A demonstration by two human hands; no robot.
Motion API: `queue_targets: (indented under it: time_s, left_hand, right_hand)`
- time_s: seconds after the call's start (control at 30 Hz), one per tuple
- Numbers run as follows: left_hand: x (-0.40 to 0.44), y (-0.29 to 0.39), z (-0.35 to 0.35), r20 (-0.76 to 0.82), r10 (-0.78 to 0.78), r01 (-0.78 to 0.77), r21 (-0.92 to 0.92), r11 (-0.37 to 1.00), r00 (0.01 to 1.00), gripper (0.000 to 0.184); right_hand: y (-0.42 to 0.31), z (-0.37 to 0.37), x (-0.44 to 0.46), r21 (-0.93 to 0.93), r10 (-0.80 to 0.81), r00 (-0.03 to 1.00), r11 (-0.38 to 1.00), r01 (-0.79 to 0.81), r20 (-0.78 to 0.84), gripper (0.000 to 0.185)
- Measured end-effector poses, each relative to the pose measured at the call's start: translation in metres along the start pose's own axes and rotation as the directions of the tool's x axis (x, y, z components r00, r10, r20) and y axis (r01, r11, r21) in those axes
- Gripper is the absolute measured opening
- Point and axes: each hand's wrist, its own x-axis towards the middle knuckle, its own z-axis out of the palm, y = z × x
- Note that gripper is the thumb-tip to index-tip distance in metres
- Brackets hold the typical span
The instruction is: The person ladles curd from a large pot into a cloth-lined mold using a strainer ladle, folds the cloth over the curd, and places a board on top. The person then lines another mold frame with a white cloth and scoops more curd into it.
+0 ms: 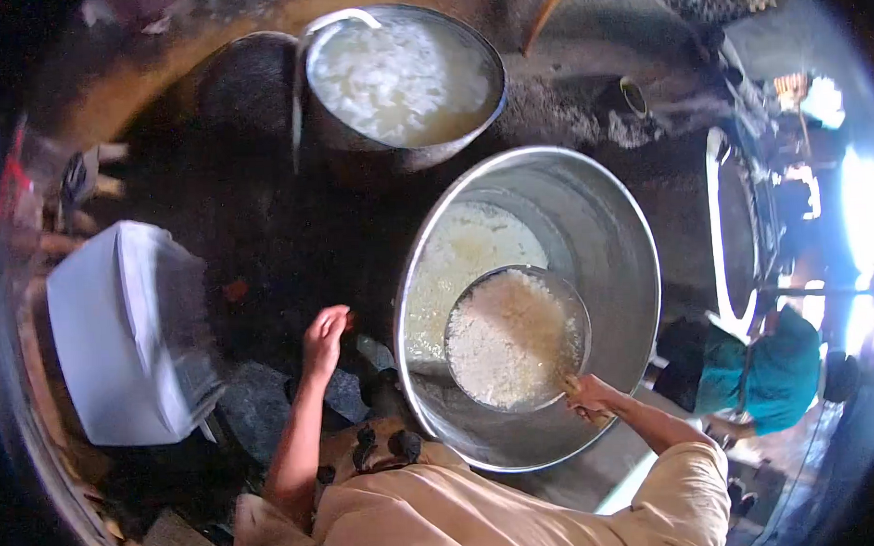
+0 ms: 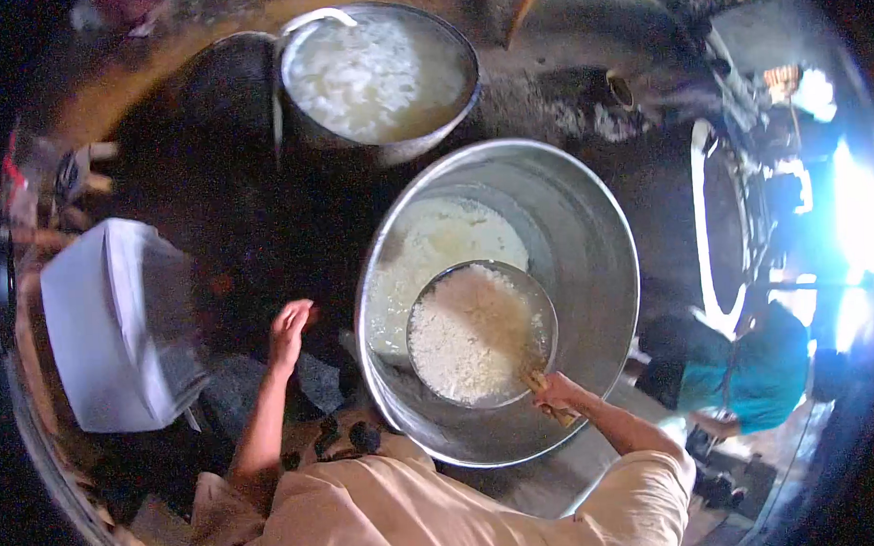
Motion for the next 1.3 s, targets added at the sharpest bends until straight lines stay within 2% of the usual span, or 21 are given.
queue_targets:
  time_s: [0.07,0.13,0.2,0.3,0.33,0.37,0.43,0.47,0.53,0.57,0.63,0.73,0.77,0.8,0.93,1.0,1.03,1.07,1.13,1.23,1.3]
  left_hand:
    - [-0.035,-0.048,-0.076,-0.124,-0.034,0.033,-0.010,0.999,0.992,0.024]
    - [-0.090,-0.067,-0.141,-0.328,-0.139,0.214,0.207,0.955,0.935,0.027]
    - [-0.161,-0.101,-0.205,-0.384,-0.372,0.266,-0.301,0.916,0.845,0.030]
    - [-0.272,-0.269,-0.332,-0.592,-0.297,0.072,-0.373,0.925,0.749,0.042]
    - [-0.307,-0.248,-0.324,-0.440,-0.201,-0.110,-0.584,0.804,0.875,0.042]
    - [-0.343,-0.221,-0.310,-0.266,-0.095,-0.162,-0.792,0.589,0.959,0.041]
    - [-0.406,-0.156,-0.267,-0.391,-0.092,-0.329,-0.861,0.388,0.916,0.047]
    - [-0.424,-0.119,-0.248,-0.742,-0.416,-0.348,-0.634,0.691,0.526,0.053]
    - [-0.453,-0.048,-0.228,-0.767,-0.385,-0.403,-0.611,0.681,0.514,0.063]
    - [-0.459,-0.020,-0.220,-0.757,-0.435,-0.433,-0.643,0.632,0.487,0.065]
    - [-0.408,0.007,-0.259,-0.748,-0.487,-0.467,-0.662,0.586,0.451,0.066]
    - [-0.389,0.018,-0.298,-0.691,-0.557,-0.425,-0.723,0.545,0.461,0.066]
    - [-0.384,0.018,-0.304,-0.655,-0.569,-0.459,-0.755,0.467,0.497,0.059]
    - [-0.380,0.019,-0.308,-0.615,-0.580,-0.483,-0.785,0.388,0.534,0.051]
    - [-0.356,0.004,-0.323,-0.645,-0.490,-0.513,-0.764,0.392,0.586,0.068]
    - [-0.359,0.025,-0.324,-0.617,-0.575,-0.514,-0.780,0.356,0.537,0.066]
    - [-0.356,0.027,-0.325,-0.620,-0.572,-0.517,-0.778,0.358,0.537,0.066]
    - [-0.353,0.021,-0.321,-0.673,-0.516,-0.562,-0.734,0.381,0.529,0.064]
    - [-0.352,-0.002,-0.321,-0.728,-0.446,-0.608,-0.682,0.405,0.520,0.063]
    - [-0.349,-0.024,-0.324,-0.737,-0.407,-0.623,-0.674,0.397,0.539,0.060]
    - [-0.364,-0.009,-0.321,-0.641,-0.497,-0.483,-0.767,0.421,0.585,0.057]
  right_hand:
    - [-0.013,0.005,-0.020,0.020,-0.028,0.998,0.999,0.029,-0.050,0.015]
    - [-0.007,0.001,-0.018,-0.208,-0.151,0.988,0.968,0.143,-0.024,0.013]
    - [-0.057,0.020,-0.064,-0.140,-0.164,0.986,0.977,0.163,0.005,0.014]
    - [-0.124,0.062,-0.153,-0.030,-0.177,0.982,0.983,0.179,0.061,0.014]
    - [-0.144,0.075,-0.169,0.012,-0.169,0.984,0.986,0.169,0.058,0.015]
    - [-0.148,0.064,-0.169,0.056,-0.197,0.976,0.980,0.193,0.094,0.017]
    - [-0.179,0.092,-0.199,0.008,-0.239,0.956,0.970,0.241,0.173,0.017]
    - [-0.199,0.111,-0.208,0.021,-0.259,0.943,0.965,0.260,0.210,0.017]
    - [-0.219,0.151,-0.205,0.136,-0.144,0.950,0.985,0.109,0.278,0.019]
    - [-0.235,0.169,-0.203,0.194,-0.196,0.825,0.975,0.107,0.530,0.017]
    - [-0.349,0.253,-0.224,0.182,-0.090,0.905,0.983,0.014,0.415,0.015]
    - [-0.413,0.376,-0.185,0.252,-0.257,0.868,0.955,0.159,0.425,0.010]
    - [-0.426,0.412,-0.145,0.121,-0.467,0.743,0.874,0.471,0.479,0.006]
    - [-0.434,0.445,-0.109,0.015,-0.611,0.559,0.682,0.731,0.561,0.008]
    - [-0.482,0.573,-0.117,0.111,-0.431,0.668,0.878,0.465,0.606,0.019]
    - [-0.482,0.612,-0.025,-0.139,-0.527,0.369,0.425,0.895,0.765,0.027]
    - [-0.488,0.638,-0.023,-0.186,-0.585,0.408,0.401,0.897,0.701,0.031]
    - [-0.501,0.649,-0.045,-0.131,-0.611,0.459,0.504,0.854,0.645,0.026]
    - [-0.523,0.667,-0.094,0.133,-0.529,0.678,0.827,0.546,0.510,0.018]
    - [-0.541,0.675,-0.112,0.213,-0.527,0.727,0.848,0.485,0.441,0.016]
    - [-0.545,0.669,-0.103,0.213,-0.562,0.719,0.825,0.524,0.408,0.015]
